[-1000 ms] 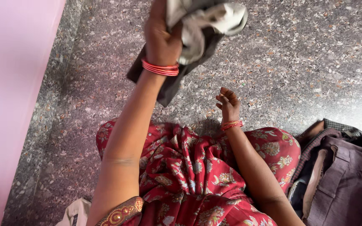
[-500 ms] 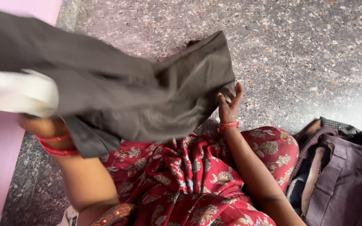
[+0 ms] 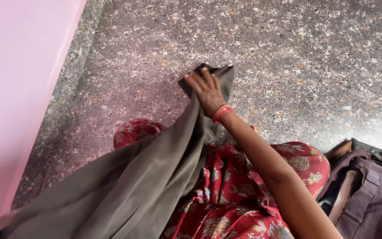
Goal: The person folds a pair of dark trousers and a white shirt while sitting on the floor and places them into a bag.
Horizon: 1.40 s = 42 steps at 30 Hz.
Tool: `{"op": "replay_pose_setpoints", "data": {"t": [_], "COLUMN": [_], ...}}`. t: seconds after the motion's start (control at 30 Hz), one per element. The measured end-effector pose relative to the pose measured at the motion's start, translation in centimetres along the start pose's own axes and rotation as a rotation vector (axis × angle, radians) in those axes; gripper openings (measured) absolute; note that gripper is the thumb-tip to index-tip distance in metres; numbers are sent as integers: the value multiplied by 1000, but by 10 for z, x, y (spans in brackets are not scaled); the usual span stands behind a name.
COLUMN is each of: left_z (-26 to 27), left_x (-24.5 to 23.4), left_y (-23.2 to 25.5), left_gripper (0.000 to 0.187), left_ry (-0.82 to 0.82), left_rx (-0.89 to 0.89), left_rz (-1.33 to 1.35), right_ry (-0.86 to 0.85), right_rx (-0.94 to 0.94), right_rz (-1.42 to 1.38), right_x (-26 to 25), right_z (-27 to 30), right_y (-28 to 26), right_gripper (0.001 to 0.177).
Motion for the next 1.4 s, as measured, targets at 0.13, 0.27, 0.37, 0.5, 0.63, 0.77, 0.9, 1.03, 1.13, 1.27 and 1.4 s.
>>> {"op": "replay_pose_setpoints", "data": {"t": [0.13, 0.27, 0.37, 0.5, 0.63, 0.77, 0.9, 1.03, 1.13, 1.27, 1.4], "left_z": [-45, -86, -105, -123, -138, -147, -131, -44, 100, 280, 389], "left_x": [-46, -82, -98, -110, -107, -103, -87, -2, 98, 192, 201], "left_y": [1, -14, -35, -64, -104, -138, -122, -56, -49, -86, -197], "left_gripper": [14, 15, 15, 16, 17, 18, 19, 20, 20, 23, 69], "left_ry": [80, 145, 176, 207, 236, 268, 340, 293, -112, -563, -933], "left_rx": [-6, -20, -40, -76, -115, -151, -73, 369, 547, 582, 614], "left_rz": [-64, -115, -157, -215, -294, -444, -767, -614, -172, -60, -723], "right_ry": [-743, -954, -772, 247, 634, 407, -719, -812, -752, -680, -629], "right_rx": [-48, -16, 299, 398, 434, 265, 309, 430, 596, 697, 831], "right_rz": [121, 130, 391, 409, 362, 432, 556, -52, 258, 291, 347], "right_x": [111, 141, 87, -93, -187, -165, -55, -36, -48, -42, -37], "right_z": [41, 98, 77, 35, 59, 81, 136, 164, 167, 163, 192], "right_y": [10, 63, 156, 224, 243, 219, 188, 176, 208, 250, 308], "right_gripper": [54, 31, 28, 29, 49, 27, 78, 73, 61, 58, 58]}}
Point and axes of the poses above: each hand's wrist, its own z-axis away from the middle knuckle, its own x-axis out of the palm, y = z × x, the point moved 7 cm from there along -z, towards the middle knuckle, and after that the axes turned 13 degrees about y, right-handed, at the moved point
